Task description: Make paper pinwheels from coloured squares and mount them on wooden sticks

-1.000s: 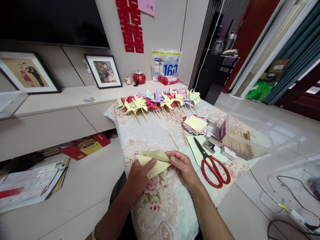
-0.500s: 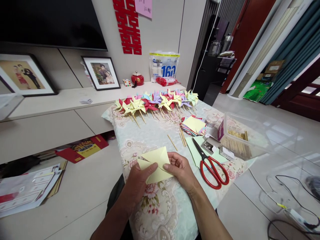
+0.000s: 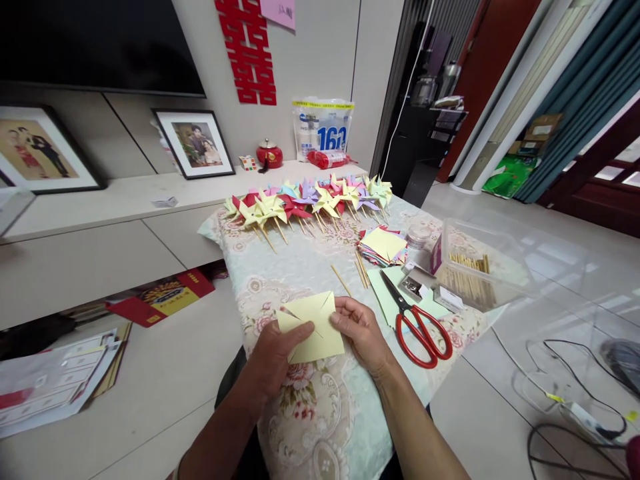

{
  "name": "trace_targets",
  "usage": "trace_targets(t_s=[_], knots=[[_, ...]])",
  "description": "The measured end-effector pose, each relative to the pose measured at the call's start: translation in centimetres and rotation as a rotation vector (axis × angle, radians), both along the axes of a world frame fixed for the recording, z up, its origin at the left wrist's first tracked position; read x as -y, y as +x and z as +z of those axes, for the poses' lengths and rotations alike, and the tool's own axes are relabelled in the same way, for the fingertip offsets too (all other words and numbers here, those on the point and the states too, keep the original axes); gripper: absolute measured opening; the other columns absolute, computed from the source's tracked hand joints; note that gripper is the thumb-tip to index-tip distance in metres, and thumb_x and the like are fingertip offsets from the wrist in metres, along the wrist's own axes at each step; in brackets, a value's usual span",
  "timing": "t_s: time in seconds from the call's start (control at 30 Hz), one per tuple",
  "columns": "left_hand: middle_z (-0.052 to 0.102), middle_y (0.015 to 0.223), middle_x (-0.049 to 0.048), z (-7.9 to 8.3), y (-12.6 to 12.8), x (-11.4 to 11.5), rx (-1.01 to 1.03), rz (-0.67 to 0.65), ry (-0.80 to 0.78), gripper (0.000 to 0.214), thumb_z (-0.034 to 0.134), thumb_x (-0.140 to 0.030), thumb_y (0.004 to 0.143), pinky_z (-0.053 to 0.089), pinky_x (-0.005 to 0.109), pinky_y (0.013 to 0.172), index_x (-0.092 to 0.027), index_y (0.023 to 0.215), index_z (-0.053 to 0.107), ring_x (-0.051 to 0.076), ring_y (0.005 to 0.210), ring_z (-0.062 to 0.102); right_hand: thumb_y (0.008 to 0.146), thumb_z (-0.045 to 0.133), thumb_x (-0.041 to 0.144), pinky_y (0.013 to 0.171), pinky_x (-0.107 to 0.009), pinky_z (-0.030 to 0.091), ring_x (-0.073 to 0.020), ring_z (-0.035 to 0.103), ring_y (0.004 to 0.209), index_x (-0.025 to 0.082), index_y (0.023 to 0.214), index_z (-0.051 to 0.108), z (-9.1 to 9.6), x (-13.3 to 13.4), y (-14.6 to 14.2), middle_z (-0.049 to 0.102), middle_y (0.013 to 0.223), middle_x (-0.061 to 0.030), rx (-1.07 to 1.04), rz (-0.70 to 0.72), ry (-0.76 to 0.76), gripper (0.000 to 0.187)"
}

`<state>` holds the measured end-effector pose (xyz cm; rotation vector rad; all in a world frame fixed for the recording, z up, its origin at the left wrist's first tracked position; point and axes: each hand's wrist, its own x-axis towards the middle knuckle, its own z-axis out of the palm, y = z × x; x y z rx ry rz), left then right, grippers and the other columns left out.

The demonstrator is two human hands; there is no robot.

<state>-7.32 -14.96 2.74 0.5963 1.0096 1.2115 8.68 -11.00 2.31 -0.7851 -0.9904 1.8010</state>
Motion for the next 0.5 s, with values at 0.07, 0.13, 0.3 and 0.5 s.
trace_targets(t_s=[0.07, 0.13, 0.3, 0.5], knots=[[0.078, 0.088, 0.0091, 0.27, 0.05, 0.03, -0.003, 0.042, 0.012, 0.032, 0.078, -0.030, 0.072, 0.055, 0.035, 0.076, -0.013, 0.099, 0.074, 0.027, 0.082, 0.072, 0.076, 0.081, 0.037, 0.072, -0.032, 0.054, -0.0207, 0.072, 0.076, 0.020, 0.099, 0.075, -0.04, -0.05, 0.02, 0.079, 0.089, -0.0060, -0.018, -0.019, -0.015, 0.029], [0.078, 0.089, 0.0085, 0.45, 0.13, 0.05, -0.030, 0.103, 0.009, 0.033, 0.079, -0.031, 0.071, 0.055, 0.034, 0.077, -0.014, 0.099, 0.075, 0.027, 0.085, 0.071, 0.078, 0.079, 0.040, 0.072, -0.032, 0.055, -0.0212, 0.072, 0.075, 0.020, 0.099, 0.075, -0.01, -0.09, 0.01, 0.079, 0.090, -0.0070, -0.030, -0.029, -0.013, 0.030], [0.077, 0.086, 0.0062, 0.55, 0.45, -0.22, 0.012, 0.154, -0.006, 0.032, 0.079, -0.030, 0.069, 0.055, 0.034, 0.079, -0.015, 0.097, 0.074, 0.026, 0.083, 0.072, 0.081, 0.075, 0.045, 0.074, -0.034, 0.055, -0.0230, 0.073, 0.078, 0.019, 0.100, 0.076, 0.07, -0.19, -0.02, 0.079, 0.091, -0.0085, -0.015, -0.012, 0.007, 0.033], [0.077, 0.083, 0.0070, 0.45, 0.82, -0.75, 0.005, 0.181, -0.063, 0.033, 0.080, -0.029, 0.067, 0.054, 0.033, 0.073, -0.014, 0.096, 0.073, 0.024, 0.075, 0.071, 0.080, 0.078, 0.034, 0.079, -0.032, 0.054, -0.0212, 0.073, 0.082, 0.020, 0.108, 0.074, -0.60, -0.12, 0.10, 0.079, 0.095, -0.0061, 0.039, 0.047, 0.045, 0.032]])
